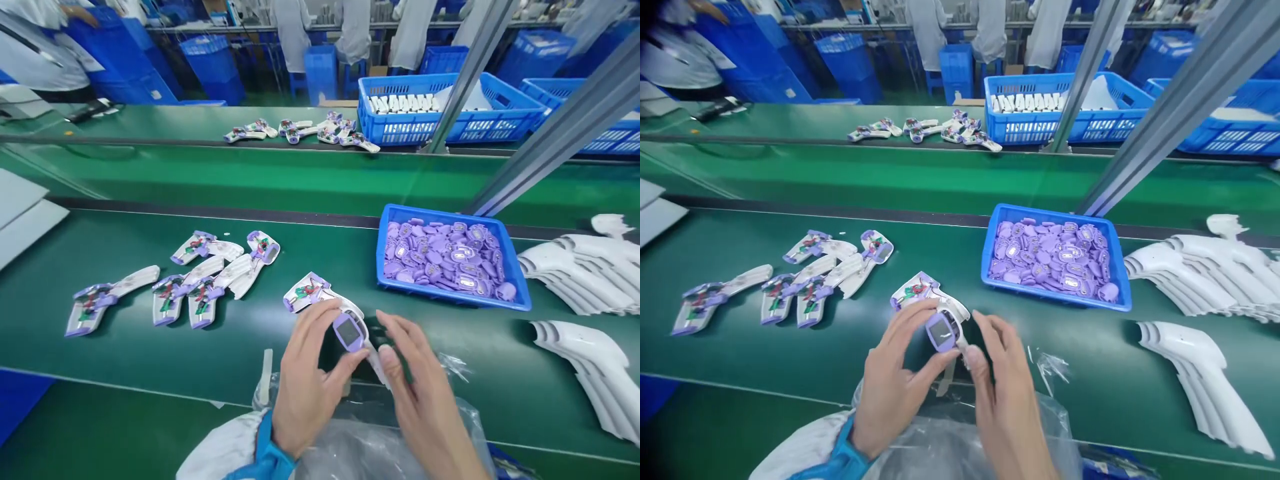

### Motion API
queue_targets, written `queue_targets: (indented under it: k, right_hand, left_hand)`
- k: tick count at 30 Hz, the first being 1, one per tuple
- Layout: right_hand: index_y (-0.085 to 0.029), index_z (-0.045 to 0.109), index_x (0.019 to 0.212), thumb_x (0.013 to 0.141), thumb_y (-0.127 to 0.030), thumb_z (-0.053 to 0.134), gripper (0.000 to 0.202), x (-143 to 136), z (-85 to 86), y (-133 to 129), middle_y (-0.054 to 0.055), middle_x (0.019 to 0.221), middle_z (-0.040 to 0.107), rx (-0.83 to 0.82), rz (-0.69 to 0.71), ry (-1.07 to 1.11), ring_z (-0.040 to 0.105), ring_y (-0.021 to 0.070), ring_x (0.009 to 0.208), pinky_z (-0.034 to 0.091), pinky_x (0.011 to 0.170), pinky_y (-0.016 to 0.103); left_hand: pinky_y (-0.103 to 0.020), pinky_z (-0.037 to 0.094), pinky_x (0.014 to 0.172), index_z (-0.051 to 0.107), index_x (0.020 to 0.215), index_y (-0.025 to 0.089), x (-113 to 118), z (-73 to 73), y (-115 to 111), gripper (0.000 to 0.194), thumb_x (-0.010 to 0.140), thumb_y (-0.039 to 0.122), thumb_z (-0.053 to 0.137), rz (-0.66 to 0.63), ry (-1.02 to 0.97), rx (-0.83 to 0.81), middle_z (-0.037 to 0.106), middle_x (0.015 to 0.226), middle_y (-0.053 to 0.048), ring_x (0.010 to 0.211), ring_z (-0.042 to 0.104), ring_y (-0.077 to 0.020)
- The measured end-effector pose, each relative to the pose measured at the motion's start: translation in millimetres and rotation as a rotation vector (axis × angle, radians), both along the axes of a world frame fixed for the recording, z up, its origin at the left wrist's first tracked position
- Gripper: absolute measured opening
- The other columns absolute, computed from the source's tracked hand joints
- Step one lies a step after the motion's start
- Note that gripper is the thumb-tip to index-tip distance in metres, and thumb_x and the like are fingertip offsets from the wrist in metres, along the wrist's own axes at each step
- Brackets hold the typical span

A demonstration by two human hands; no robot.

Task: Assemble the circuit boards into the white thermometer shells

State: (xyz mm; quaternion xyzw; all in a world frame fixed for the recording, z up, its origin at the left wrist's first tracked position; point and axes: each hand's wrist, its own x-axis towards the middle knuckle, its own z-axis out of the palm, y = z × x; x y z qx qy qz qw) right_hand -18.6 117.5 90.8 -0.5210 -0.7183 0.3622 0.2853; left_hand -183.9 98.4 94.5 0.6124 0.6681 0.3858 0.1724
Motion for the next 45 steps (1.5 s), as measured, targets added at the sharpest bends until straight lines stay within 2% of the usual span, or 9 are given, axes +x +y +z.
queue_targets:
  k: [6,10,13,17,26,30,36,42,45]
  right_hand:
    - [-0.032,0.065,0.120,0.098,-0.026,0.053,0.026,-60,30.5,6,0.003,0.108,0.063,0.286,-0.026,-0.184,0.057,0.0183,0.093,0.047,0.077,0.034]
    - [-0.025,0.071,0.100,0.094,-0.021,0.060,0.013,-87,36.2,-9,0.002,0.095,0.067,0.463,-0.150,-0.259,0.056,0.0173,0.084,0.043,0.078,0.036]
    - [-0.022,0.069,0.088,0.093,-0.024,0.062,0.008,-93,35.5,-20,0.003,0.090,0.066,0.434,-0.269,-0.239,0.058,0.0174,0.083,0.044,0.075,0.033]
    - [-0.022,0.069,0.100,0.095,-0.029,0.058,0.014,-94,30.5,-29,0.005,0.097,0.067,0.334,-0.326,-0.212,0.062,0.0182,0.087,0.047,0.071,0.031]
    - [-0.019,0.068,0.092,0.094,-0.020,0.057,0.011,-86,23.5,-36,0.004,0.087,0.066,0.520,-0.254,-0.248,0.056,0.0184,0.080,0.043,0.073,0.034]
    - [-0.020,0.063,0.082,0.096,-0.025,0.055,0.017,-74,26.5,-33,0.002,0.081,0.063,0.307,-0.188,-0.096,0.055,0.0163,0.076,0.042,0.068,0.030]
    - [-0.024,0.069,0.106,0.099,-0.032,0.051,0.021,-49,17.9,-29,0.004,0.099,0.065,0.306,-0.277,-0.152,0.057,0.0187,0.089,0.043,0.077,0.033]
    - [-0.019,0.066,0.084,0.097,-0.023,0.052,0.020,-42,10.8,-25,0.004,0.082,0.063,0.460,-0.373,-0.284,0.049,0.0183,0.077,0.036,0.073,0.035]
    - [-0.019,0.060,0.081,0.098,-0.023,0.049,0.020,-44,20.2,-24,0.004,0.081,0.061,0.405,-0.379,-0.200,0.049,0.0180,0.077,0.037,0.072,0.034]
  left_hand:
    - [-0.040,0.045,0.105,0.059,0.119,0.020,-32,2.8,0,0.037,0.084,0.013,0.067,-0.113,0.011,0.190,0.065,0.122,-0.006,0.119,0.057,-0.0213]
    - [-0.044,0.045,0.104,0.060,0.114,0.019,-49,6.8,-3,0.032,0.083,0.013,0.068,-0.137,-0.008,0.224,0.068,0.116,-0.006,0.112,0.060,-0.0221]
    - [-0.046,0.044,0.104,0.060,0.113,0.017,-54,7.4,-7,0.031,0.083,0.014,0.069,-0.128,0.010,0.247,0.068,0.116,-0.008,0.112,0.061,-0.0227]
    - [-0.048,0.044,0.103,0.060,0.112,0.016,-55,7.5,-9,0.032,0.082,0.016,0.072,-0.080,0.062,0.308,0.069,0.113,-0.010,0.111,0.061,-0.0241]
    - [-0.051,0.044,0.103,0.060,0.106,0.015,-34,1.8,-20,0.027,0.081,0.012,0.071,0.067,0.200,0.392,0.071,0.110,-0.011,0.107,0.066,-0.0255]
    - [-0.051,0.045,0.102,0.061,0.105,0.016,-22,3.8,-21,0.027,0.081,0.012,0.070,0.122,0.202,0.376,0.072,0.109,-0.010,0.105,0.066,-0.0247]
    - [-0.050,0.043,0.104,0.061,0.104,0.016,3,4.7,-17,0.025,0.082,0.017,0.071,0.112,0.302,0.395,0.073,0.107,-0.010,0.104,0.067,-0.0246]
    - [-0.050,0.040,0.104,0.061,0.102,0.017,21,0.4,-8,0.018,0.085,0.016,0.067,0.035,0.367,0.370,0.073,0.106,-0.010,0.103,0.067,-0.0242]
    - [-0.049,0.040,0.105,0.061,0.103,0.018,24,-0.7,-3,0.017,0.087,0.017,0.065,0.024,0.369,0.360,0.073,0.107,-0.010,0.102,0.067,-0.0234]
